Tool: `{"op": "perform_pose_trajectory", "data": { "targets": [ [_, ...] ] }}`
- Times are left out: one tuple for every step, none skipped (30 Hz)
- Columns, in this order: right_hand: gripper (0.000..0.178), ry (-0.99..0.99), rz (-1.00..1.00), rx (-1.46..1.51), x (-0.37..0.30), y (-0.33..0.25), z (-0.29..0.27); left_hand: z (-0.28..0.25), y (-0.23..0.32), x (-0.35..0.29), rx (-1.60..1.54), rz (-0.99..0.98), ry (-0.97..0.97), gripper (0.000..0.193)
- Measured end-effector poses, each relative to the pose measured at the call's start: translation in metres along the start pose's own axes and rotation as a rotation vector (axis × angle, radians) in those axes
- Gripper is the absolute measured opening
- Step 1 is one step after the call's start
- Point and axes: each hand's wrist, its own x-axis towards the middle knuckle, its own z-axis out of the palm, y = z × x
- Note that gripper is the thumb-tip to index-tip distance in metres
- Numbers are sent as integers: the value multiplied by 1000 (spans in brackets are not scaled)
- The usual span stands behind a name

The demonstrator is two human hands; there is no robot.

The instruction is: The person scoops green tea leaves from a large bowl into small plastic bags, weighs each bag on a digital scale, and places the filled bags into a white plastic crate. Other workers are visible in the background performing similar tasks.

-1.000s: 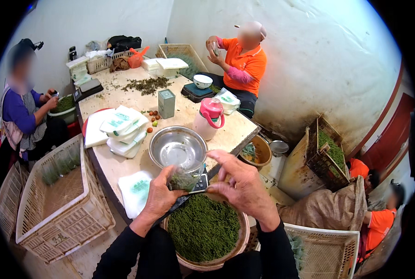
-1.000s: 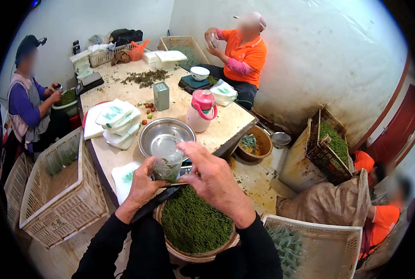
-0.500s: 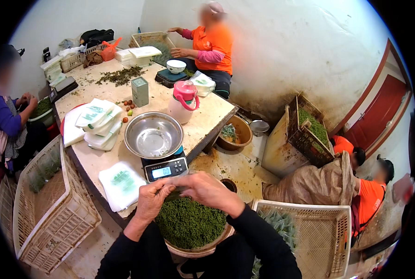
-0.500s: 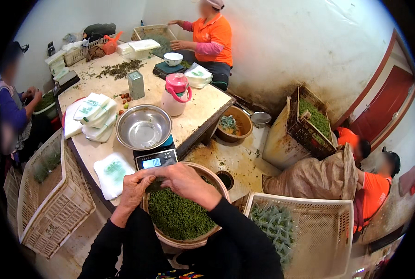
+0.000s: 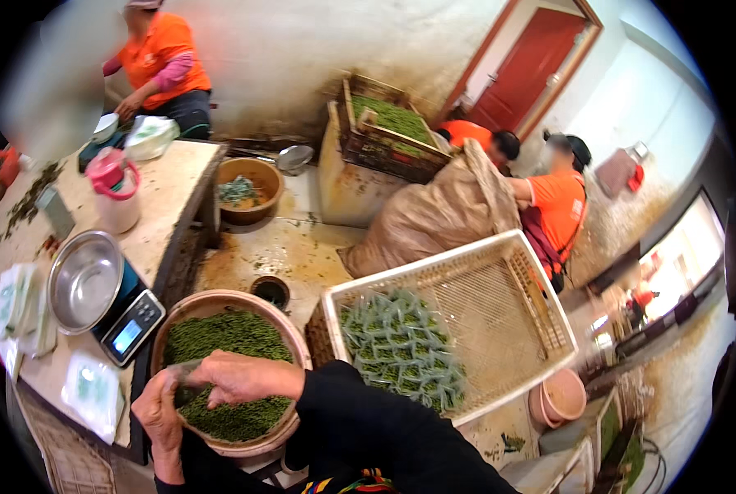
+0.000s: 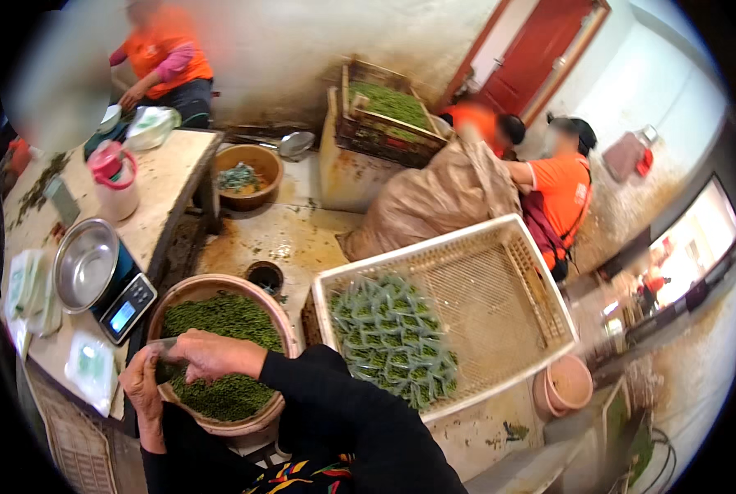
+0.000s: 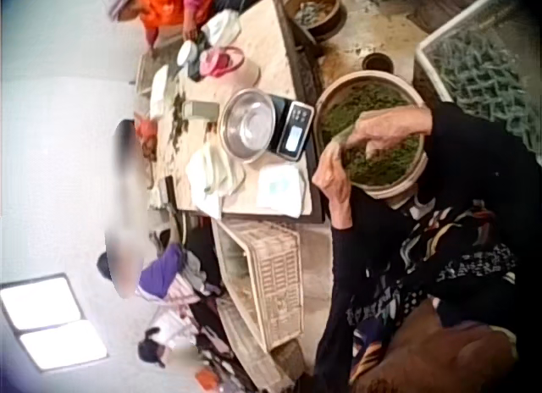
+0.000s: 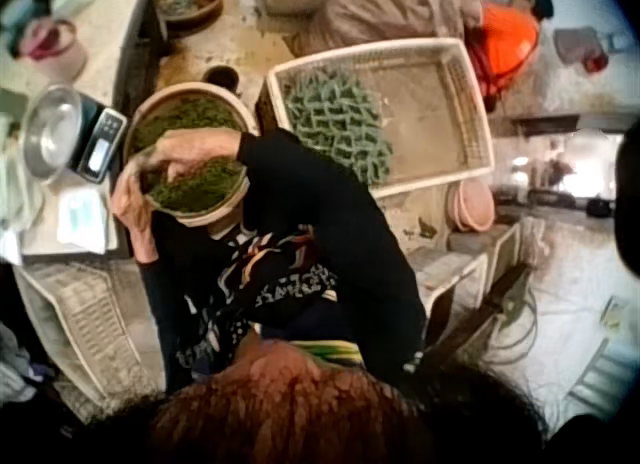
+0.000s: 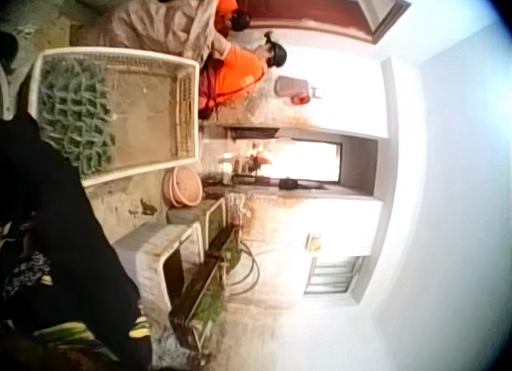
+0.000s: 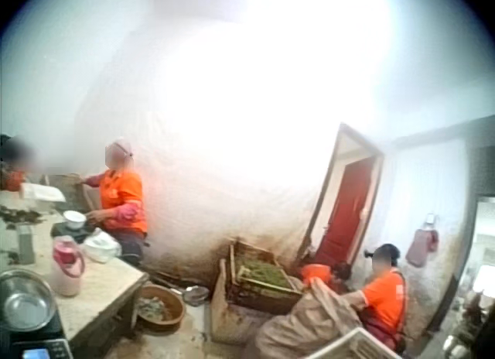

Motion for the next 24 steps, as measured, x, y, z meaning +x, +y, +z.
{"op": "perform_pose_trajectory", "data": {
  "targets": [
    [26, 189, -341, -211, -12, 5, -1, 3, 0, 1, -32, -41, -13, 13],
    [27, 268, -278, -132, -18, 2, -2, 4, 0, 1, -53, -31, -23, 14],
    [27, 343, -218, -51, -22, -6, -3, 9, 1, 0, -37, -34, -42, 15],
    [27, 413, -161, 33, -27, -10, -5, 14, 1, -1, -18, -38, -57, 15],
    [26, 371, -153, 2, -32, -6, -4, 22, 3, -1, -8, -35, -86, 16],
    [25, 326, -146, -30, -33, 2, -1, 32, 6, -1, -14, 48, -55, 16],
    [24, 279, -140, -62, -33, 10, 2, 39, 13, 1, -34, 40, -85, 16],
    [22, 222, -132, -85, -35, 12, 2, 40, 18, 1, -49, 11, -123, 15],
    [21, 141, 3, -31, -40, 14, 0, 43, 21, 2, -62, -19, -160, 15],
    [19, 58, 137, 25, -45, 15, -3, 47, 20, -1, -52, -11, -196, 15],
    [18, -29, 262, 80, -47, 15, -6, 49, 17, -3, -35, -1, -227, 14],
    [17, -21, 250, 48, -52, 23, -6, 51, 16, -3, -19, 9, -259, 14],
    [17, 127, 102, 16, -57, 24, -7, 54, 17, -1, -25, 6, -263, 14],
    [17, 271, -47, -15, -66, 19, -9, 56, 19, 1, -29, -1, -264, 14],
    [18, 414, -196, -46, -71, 18, -10, 58, 21, 4, -32, -8, -265, 14],
    [18, 417, -176, -53, -72, 21, -12, 61, 20, 7, -32, -46, -271, 15],
    [19, 422, -151, -62, -75, 25, -13, 70, 25, 8, -29, -23, -277, 16],
    [20, 431, -127, -72, -77, 31, -13, 81, 34, 11, -25, 6, -284, 17],
    [20, 439, -103, -82, -79, 37, -14, 91, 39, 15, -20, 33, -291, 17],
    [16, 578, -166, -123, -82, 46, -11, 99, 39, 20, -28, 82, -328, 18],
    [15, 649, -123, -146, -88, 61, -12, 111, 41, 24, -66, 74, -376, 20],
    [14, 720, -79, -167, -95, 78, -15, 127, 46, 30, -102, 65, -423, 23],
    [14, 791, -28, -189, -103, 88, -17, 143, 54, 36, -144, 52, -472, 26],
    [18, 800, 62, -204, -126, 70, -36, 157, 68, 43, -120, 137, -464, 33]
  ]
}}
